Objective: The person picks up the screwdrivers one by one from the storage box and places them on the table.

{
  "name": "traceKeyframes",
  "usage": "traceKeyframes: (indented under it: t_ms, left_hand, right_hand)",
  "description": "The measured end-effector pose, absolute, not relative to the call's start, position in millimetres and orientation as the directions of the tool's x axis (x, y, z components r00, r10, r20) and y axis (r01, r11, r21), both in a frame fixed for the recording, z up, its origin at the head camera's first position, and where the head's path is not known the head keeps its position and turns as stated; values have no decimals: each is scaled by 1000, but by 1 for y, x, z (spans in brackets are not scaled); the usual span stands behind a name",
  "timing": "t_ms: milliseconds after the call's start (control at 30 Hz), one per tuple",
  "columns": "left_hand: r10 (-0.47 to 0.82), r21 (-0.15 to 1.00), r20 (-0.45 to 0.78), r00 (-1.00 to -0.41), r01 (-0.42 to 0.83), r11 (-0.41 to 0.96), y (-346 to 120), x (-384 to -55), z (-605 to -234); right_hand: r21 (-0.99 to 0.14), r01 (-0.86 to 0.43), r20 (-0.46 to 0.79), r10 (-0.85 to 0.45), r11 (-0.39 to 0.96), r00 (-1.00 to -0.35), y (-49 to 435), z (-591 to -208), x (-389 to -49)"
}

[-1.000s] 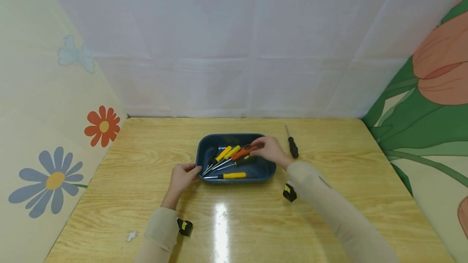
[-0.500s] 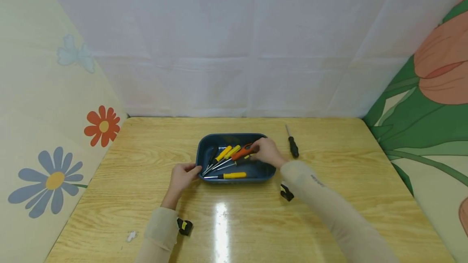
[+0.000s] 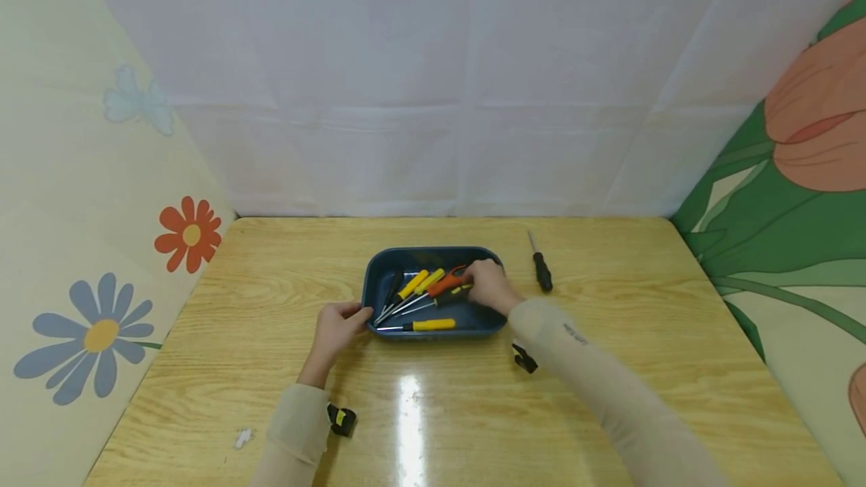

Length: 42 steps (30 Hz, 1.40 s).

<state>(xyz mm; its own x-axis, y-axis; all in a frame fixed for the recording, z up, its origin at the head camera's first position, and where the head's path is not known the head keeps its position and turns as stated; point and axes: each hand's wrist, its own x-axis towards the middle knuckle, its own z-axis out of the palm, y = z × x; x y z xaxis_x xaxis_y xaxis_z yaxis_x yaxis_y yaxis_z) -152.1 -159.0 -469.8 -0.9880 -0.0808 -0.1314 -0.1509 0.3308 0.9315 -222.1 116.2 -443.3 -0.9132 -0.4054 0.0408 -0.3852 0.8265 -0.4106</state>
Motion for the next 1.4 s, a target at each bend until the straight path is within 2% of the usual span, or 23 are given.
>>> traceKeyframes:
  t_ms: [333, 633, 800, 967, 1200, 1400]
  left_hand:
    - [-87, 932, -135, -987, -157, 328, -159, -152, -470]
    - [-80, 937, -129, -988, -148, 317, -159, -150, -468]
    - [-82, 935, -136, -987, -155, 318, -159, -150, -468]
    - [-75, 938, -134, -988, -151, 313, -159, -150, -468]
    - [-82, 935, -133, -988, -153, 321, -160, -150, -467]
    - [-77, 935, -133, -988, -150, 321, -160, -149, -466]
  right_hand:
    - [-357, -387, 38, -401, 850, -916, 113, -444, -219]
    - [-381, -422, 54, -436, 823, -898, 118, -443, -218]
    - [-399, -486, 120, -481, 778, -869, 122, -444, -219]
    - [-472, -486, 129, -487, 736, -864, 128, -445, -221]
    - [-625, -359, 36, -434, 693, -900, 132, -440, -220]
    - [-676, -299, 1, -404, 674, -915, 133, -437, -218]
